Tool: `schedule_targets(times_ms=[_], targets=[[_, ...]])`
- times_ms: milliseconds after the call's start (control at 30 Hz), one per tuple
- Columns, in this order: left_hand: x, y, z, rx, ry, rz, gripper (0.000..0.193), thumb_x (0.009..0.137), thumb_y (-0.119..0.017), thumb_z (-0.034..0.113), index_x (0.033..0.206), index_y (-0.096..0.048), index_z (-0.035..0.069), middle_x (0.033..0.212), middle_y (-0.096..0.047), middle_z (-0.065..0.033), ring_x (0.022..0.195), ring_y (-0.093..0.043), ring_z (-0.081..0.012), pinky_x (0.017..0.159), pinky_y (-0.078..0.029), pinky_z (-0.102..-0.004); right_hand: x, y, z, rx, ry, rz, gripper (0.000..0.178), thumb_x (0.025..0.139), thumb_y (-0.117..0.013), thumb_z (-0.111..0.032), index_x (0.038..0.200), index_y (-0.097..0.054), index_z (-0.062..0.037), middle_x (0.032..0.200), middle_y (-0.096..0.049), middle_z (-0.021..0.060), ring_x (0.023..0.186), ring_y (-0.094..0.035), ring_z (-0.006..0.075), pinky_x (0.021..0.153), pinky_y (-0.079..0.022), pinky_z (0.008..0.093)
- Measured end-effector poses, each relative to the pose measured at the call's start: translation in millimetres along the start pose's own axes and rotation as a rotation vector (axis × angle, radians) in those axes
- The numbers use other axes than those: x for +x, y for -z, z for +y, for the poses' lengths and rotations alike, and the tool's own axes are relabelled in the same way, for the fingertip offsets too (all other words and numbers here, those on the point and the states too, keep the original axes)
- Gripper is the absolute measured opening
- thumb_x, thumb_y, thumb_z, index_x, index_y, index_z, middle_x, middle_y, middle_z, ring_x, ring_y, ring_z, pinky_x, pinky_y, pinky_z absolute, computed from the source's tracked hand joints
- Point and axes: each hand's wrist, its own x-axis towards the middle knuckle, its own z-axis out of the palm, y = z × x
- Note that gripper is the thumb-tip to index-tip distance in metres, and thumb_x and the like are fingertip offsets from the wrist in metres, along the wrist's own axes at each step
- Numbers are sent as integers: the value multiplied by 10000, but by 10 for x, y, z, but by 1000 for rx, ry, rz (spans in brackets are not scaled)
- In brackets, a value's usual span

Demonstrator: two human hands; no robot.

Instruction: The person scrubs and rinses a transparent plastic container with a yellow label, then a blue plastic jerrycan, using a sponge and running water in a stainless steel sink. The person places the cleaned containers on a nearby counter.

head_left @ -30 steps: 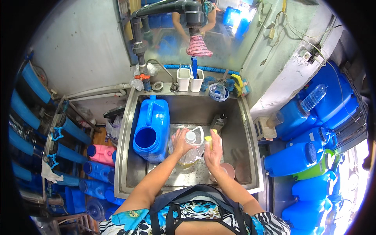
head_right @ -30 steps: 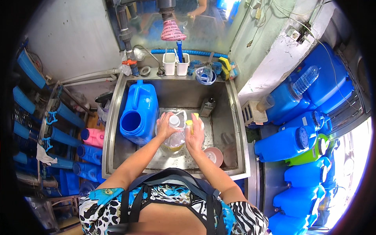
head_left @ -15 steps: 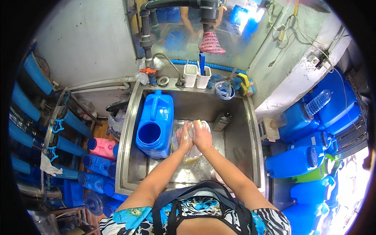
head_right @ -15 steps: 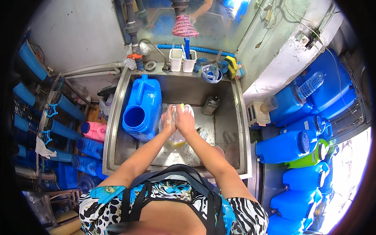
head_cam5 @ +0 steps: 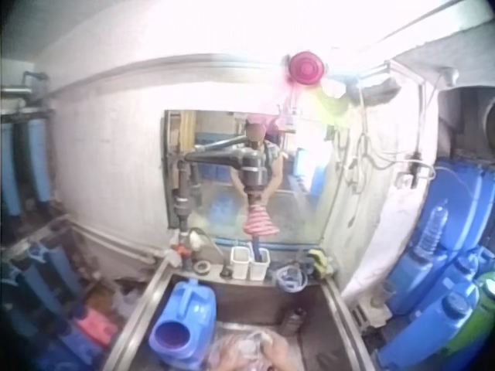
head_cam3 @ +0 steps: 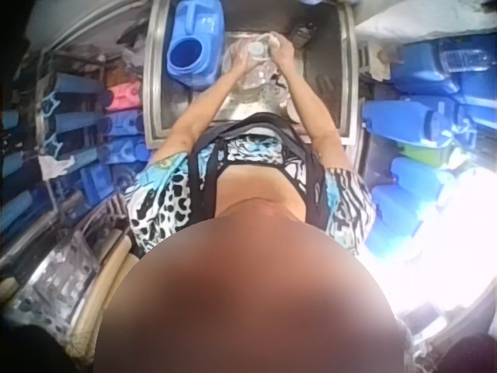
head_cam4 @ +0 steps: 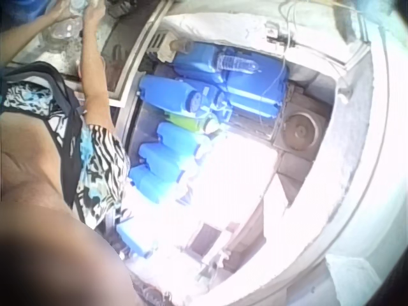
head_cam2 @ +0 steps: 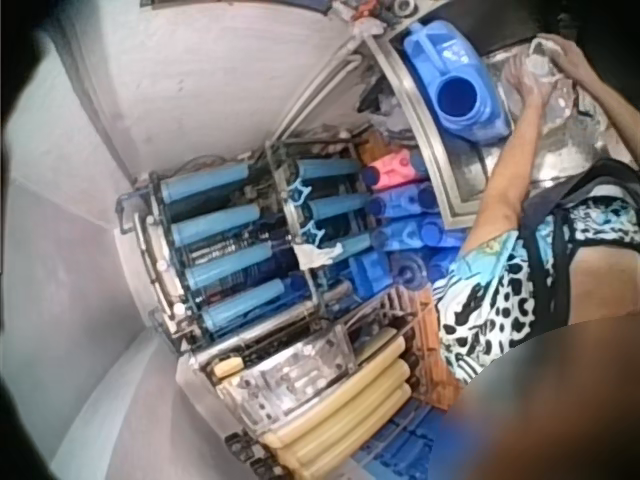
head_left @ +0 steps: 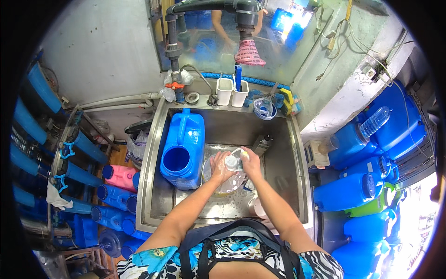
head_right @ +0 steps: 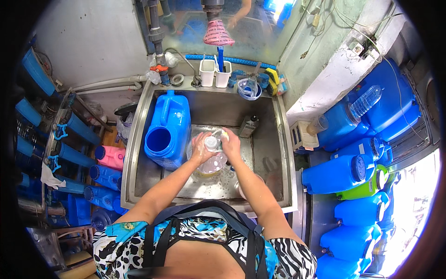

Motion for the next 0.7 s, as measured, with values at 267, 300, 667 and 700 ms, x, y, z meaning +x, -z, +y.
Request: schedule_targets(times_ms=[267, 300, 667, 700], targets=[[98, 287, -190, -6, -172, -106, 1085, 461, -896, 337, 1384, -371, 116, 1321, -519, -99, 1282, -417, -328, 1081, -278, -469, 106, 42, -384, -407, 387, -229, 441, 860, -576, -255, 1278, -502, -135, 1113, -626, 191, 1052, -587, 345, 881, -451, 446], [125, 313, -203, -74, -98, -126, 1162, 447, -899, 348, 1412, -304, 98, 1306, -530, -104, 1268, -429, -334, 1078, -283, -459, 58, -6, -422, -600, 754, -244, 432, 849, -576, -251, 1269, -519, -167, 1197, -576, 210, 1063, -571, 353, 884, -440, 478], [-7, 136, -171, -117, -28, 135, 1203, 597, -817, 238, 1481, -27, 30, 1248, -541, -156, 1135, -493, -374, 1003, -363, -443, 34, -358, -496, -761, 218, -408, 381, 859, -533, -198, 1216, -472, -78, 1027, -570, 301, 836, -628, 425, 688, -526, 493], [-5, 153, -179, -136, -30, 141, 1196, 613, -809, 236, 1481, -12, 30, 1245, -543, -153, 1145, -488, -370, 1007, -362, -441, 32, -348, -483, -714, 270, -429, 410, 855, -531, -188, 1243, -458, -78, 1019, -576, 296, 823, -632, 422, 670, -528, 493]])
